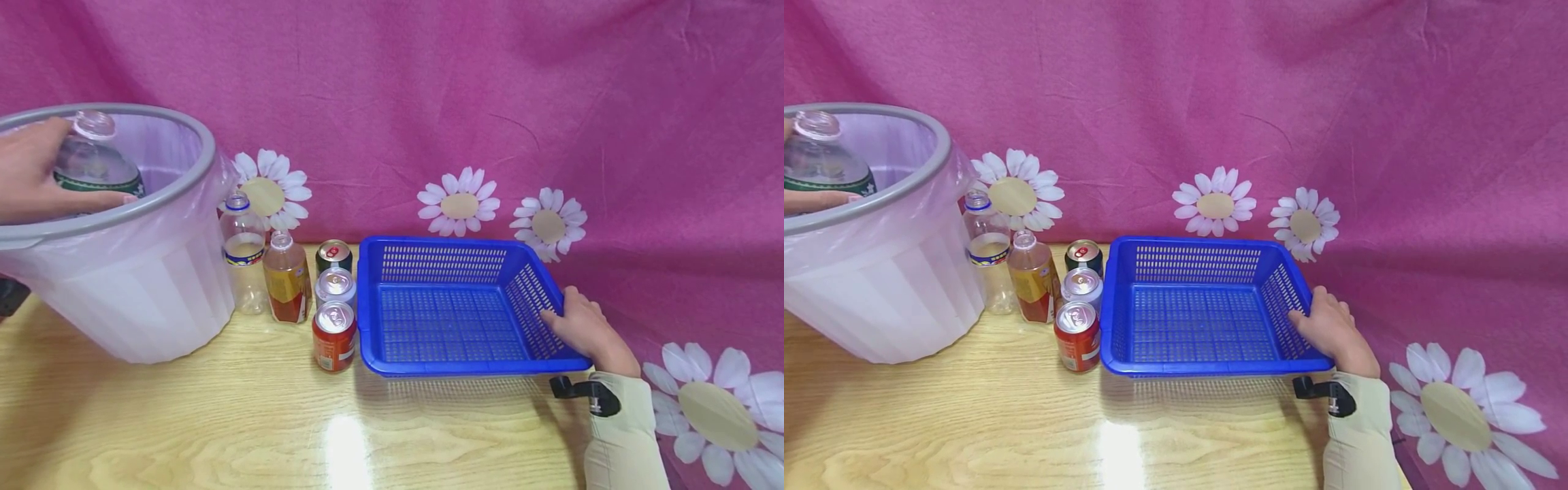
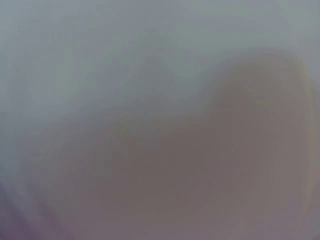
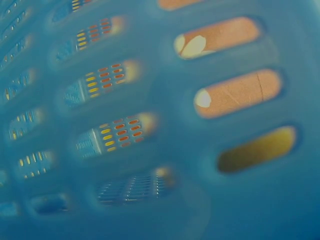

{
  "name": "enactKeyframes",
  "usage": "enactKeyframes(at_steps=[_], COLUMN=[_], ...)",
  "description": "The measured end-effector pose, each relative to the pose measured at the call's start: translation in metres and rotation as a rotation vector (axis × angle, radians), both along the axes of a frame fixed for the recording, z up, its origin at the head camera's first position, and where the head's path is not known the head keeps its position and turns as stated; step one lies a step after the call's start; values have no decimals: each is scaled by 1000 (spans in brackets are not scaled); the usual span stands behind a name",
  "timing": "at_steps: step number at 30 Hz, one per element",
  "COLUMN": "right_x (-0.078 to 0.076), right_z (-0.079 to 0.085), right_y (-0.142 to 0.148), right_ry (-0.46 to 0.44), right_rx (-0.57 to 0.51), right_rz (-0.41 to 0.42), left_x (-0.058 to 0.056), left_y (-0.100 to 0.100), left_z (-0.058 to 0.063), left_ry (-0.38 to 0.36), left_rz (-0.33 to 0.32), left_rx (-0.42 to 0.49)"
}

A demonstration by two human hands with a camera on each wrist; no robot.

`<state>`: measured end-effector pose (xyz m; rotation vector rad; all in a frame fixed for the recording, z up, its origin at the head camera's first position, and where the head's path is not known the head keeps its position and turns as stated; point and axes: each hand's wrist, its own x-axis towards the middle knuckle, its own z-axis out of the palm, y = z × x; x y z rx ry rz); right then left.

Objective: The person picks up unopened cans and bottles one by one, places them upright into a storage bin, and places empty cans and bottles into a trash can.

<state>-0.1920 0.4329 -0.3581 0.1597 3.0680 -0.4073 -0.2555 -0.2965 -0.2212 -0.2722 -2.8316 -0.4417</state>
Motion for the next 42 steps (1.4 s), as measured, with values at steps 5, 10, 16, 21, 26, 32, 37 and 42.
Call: enactKeyframes(at_steps=[5,10,16,21,26,32,37,42], right_x=[1,0,0,0,1,1,1,1], right_z=[-1,0,1,1,1,0,1,1], right_y=[1,1,-1,-1,-1,0,-1,-1], right_ry=[-7,-18,-9,-3,3,-4,-11,-16], right_rx=[4,-1,-2,2,5,4,0,-1], right_rz=[-1,-7,-3,-3,1,-5,-6,-7], left_x=[2,-2,-6,-4,-3,-5,-4,-3], left_y=[2,-1,-5,-2,0,0,0,2], left_z=[0,-2,-4,-5,-4,-3,-3,-1], left_ry=[24,57,41,-34,-54,-49,-45,-38], left_rz=[-15,-35,-9,17,11,4,13,21], left_rx=[1,-3,-27,18,58,77,101,118])
